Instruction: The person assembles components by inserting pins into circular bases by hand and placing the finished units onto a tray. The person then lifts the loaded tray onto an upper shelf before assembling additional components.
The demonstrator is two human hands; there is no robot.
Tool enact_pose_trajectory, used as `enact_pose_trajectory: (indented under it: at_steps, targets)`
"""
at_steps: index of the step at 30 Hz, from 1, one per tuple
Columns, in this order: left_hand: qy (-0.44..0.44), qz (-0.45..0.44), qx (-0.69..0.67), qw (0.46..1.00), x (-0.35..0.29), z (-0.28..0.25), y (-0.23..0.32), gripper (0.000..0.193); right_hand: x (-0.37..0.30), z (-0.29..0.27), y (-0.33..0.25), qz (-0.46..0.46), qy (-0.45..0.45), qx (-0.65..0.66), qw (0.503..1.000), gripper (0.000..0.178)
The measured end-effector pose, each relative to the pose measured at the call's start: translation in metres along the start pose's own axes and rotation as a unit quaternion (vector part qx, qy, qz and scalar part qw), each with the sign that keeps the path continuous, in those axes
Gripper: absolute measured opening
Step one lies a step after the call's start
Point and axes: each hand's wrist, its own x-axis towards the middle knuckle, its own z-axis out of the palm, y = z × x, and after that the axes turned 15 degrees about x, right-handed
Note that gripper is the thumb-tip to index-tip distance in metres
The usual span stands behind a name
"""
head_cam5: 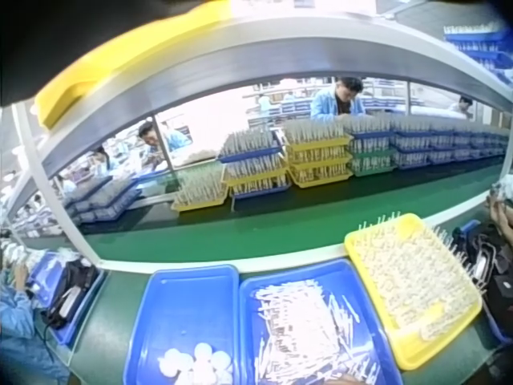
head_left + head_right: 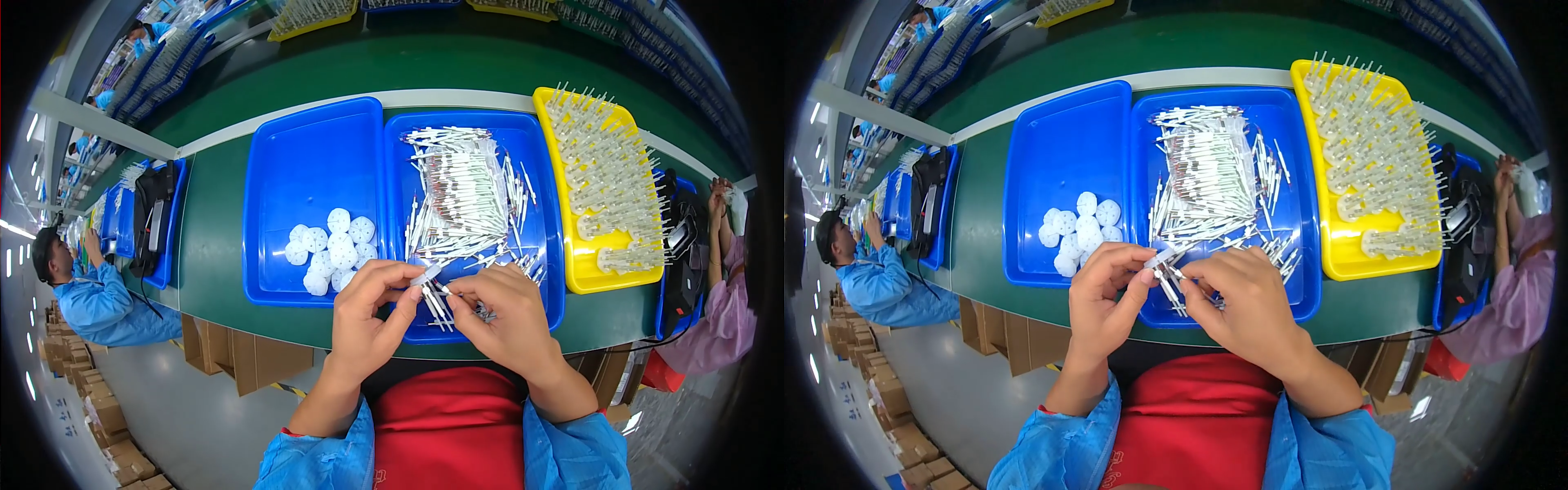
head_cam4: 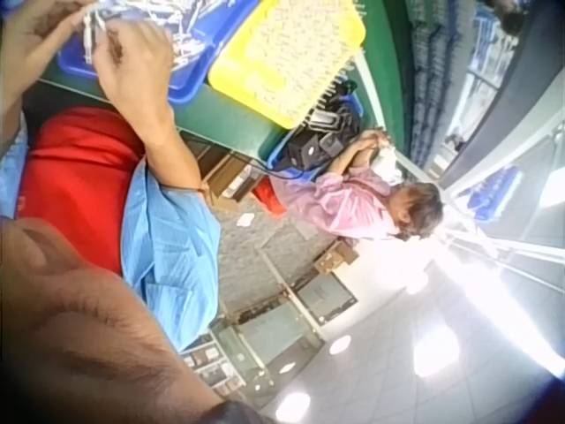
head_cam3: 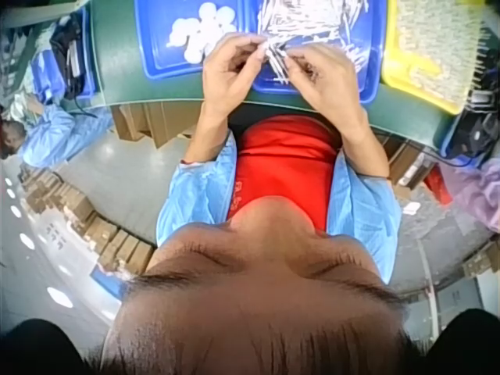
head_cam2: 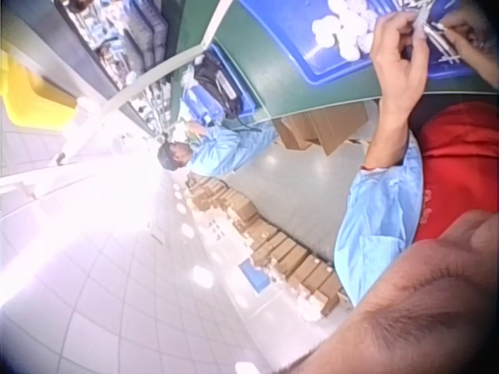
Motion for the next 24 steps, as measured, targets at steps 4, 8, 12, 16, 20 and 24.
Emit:
enact_pose_trajectory:
  at_steps: [4, 8, 12, 16, 20, 24]
  targets:
    - [-0.003, 0.057, 0.045, 0.997, 0.001, -0.003, -0.004, 0.026, -0.002, 0.004, 0.004, 0.018, 0.018, 0.014, 1.0, 0.012]
    - [-0.031, 0.024, 0.018, 0.999, 0.0, -0.003, -0.003, 0.026, -0.003, 0.005, 0.001, 0.009, 0.02, 0.014, 1.0, 0.012]
    - [-0.032, 0.005, -0.04, 0.999, -0.001, -0.002, -0.004, 0.025, -0.004, 0.009, 0.005, 0.005, 0.027, 0.014, 1.0, 0.011]
    - [0.001, 0.014, -0.058, 0.998, 0.0, 0.003, -0.003, 0.024, -0.005, 0.01, 0.008, 0.006, 0.019, 0.019, 1.0, 0.012]
    - [0.005, 0.009, -0.029, 1.0, 0.001, 0.005, -0.004, 0.023, -0.005, 0.01, 0.008, -0.005, 0.013, 0.025, 1.0, 0.012]
    - [0.007, -0.001, -0.035, 0.999, 0.0, 0.005, -0.003, 0.018, -0.008, 0.013, 0.005, 0.001, 0.024, 0.055, 0.998, 0.013]
